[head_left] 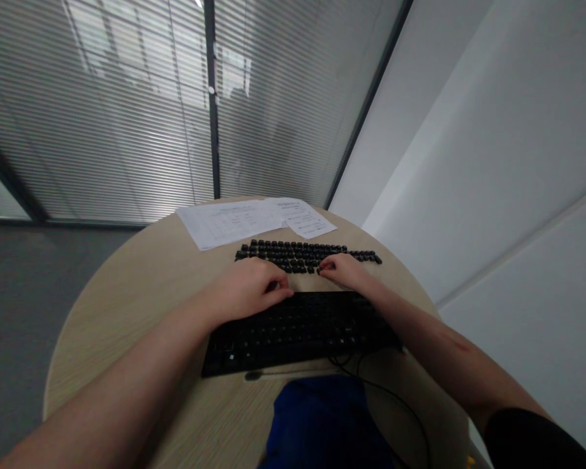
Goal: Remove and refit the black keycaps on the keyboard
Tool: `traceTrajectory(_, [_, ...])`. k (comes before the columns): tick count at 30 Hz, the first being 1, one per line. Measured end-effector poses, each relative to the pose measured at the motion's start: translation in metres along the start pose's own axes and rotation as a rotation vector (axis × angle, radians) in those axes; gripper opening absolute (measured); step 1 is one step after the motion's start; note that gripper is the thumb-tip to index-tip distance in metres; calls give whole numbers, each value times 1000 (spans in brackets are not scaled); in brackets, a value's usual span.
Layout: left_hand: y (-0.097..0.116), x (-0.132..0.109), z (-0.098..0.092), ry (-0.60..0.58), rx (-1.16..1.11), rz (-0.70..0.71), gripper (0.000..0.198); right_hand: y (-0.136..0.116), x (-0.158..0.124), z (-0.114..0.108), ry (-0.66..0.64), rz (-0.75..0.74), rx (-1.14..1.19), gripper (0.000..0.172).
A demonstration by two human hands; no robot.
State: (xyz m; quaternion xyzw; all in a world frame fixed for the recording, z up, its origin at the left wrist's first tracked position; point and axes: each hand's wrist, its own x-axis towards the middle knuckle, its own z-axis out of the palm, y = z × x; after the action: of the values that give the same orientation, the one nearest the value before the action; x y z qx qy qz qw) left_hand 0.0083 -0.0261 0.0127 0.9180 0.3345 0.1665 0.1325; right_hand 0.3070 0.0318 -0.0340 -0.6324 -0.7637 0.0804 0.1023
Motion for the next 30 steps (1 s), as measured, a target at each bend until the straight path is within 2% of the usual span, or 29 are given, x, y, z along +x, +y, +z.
traceTrajectory(11, [2, -1, -3, 52, -6, 41, 24, 7, -2, 4, 6, 29, -3, 24])
traceTrajectory(20, [1, -1, -2, 78, -17, 56, 25, 2, -2, 4, 42, 3, -3, 25])
traceTrajectory(30, [-1, -1, -2, 39, -9, 36, 27, -4, -1, 4, 59, -30, -9, 17])
